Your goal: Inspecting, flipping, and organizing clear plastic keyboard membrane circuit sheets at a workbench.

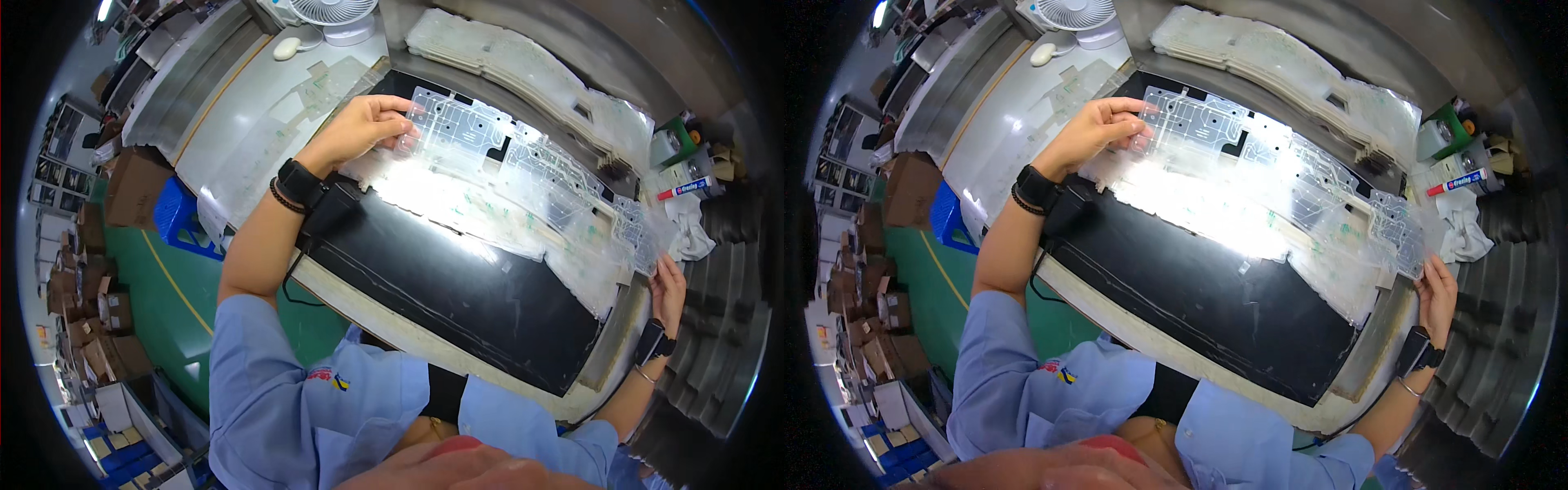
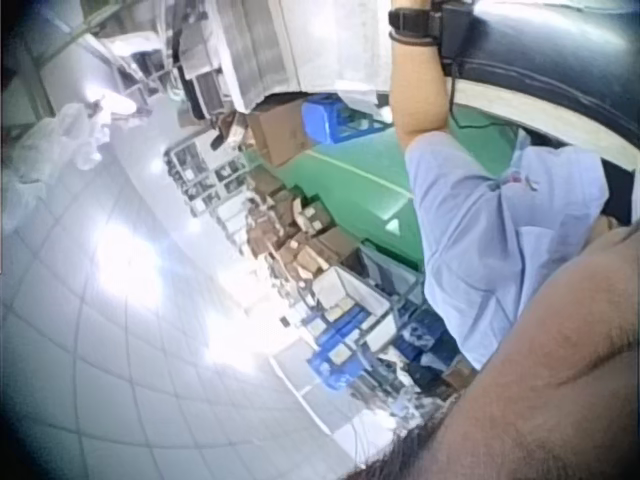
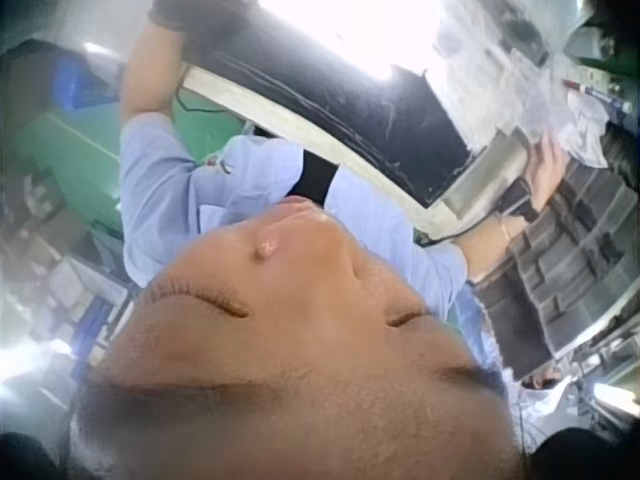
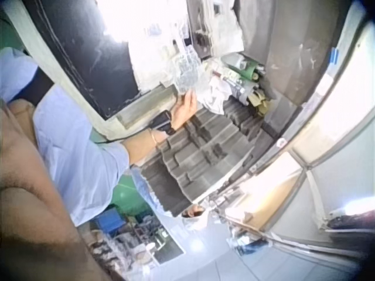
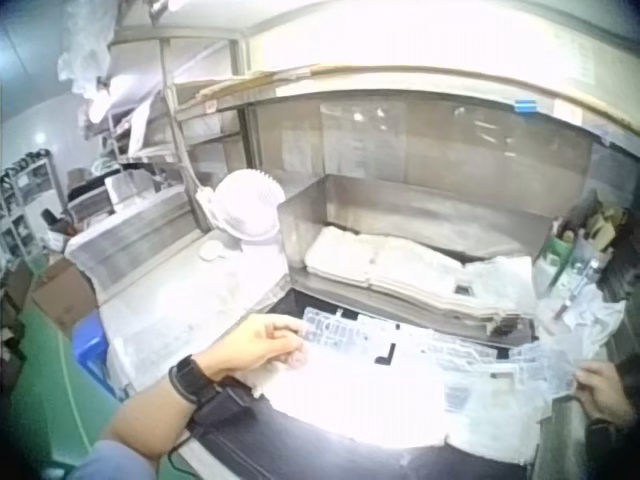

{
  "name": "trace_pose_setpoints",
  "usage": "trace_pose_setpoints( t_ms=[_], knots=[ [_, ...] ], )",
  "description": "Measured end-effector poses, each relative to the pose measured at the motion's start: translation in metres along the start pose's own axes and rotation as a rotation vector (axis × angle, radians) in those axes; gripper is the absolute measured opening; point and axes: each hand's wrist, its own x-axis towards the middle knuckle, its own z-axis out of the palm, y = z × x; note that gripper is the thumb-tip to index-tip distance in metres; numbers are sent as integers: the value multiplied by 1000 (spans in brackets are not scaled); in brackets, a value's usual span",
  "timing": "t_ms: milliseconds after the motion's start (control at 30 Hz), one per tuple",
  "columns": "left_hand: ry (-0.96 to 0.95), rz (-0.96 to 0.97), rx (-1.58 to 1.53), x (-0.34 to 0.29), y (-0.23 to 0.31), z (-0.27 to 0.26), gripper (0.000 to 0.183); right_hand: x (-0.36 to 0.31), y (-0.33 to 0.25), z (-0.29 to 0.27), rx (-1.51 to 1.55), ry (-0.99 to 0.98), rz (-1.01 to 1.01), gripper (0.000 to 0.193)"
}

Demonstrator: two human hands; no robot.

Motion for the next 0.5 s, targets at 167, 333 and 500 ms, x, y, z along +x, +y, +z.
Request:
trace_pose_setpoints(
  t_ms=[167,333,500],
  knots=[
    [11,-6,-10,-2,3,1,30,1,-1,4,-15,1,-21,28],
    [-27,3,-9,-5,7,8,33,0,0,-1,-6,18,-81,29],
    [-44,-2,-5,-8,13,13,36,1,2,-6,4,35,-93,29]
  ],
)
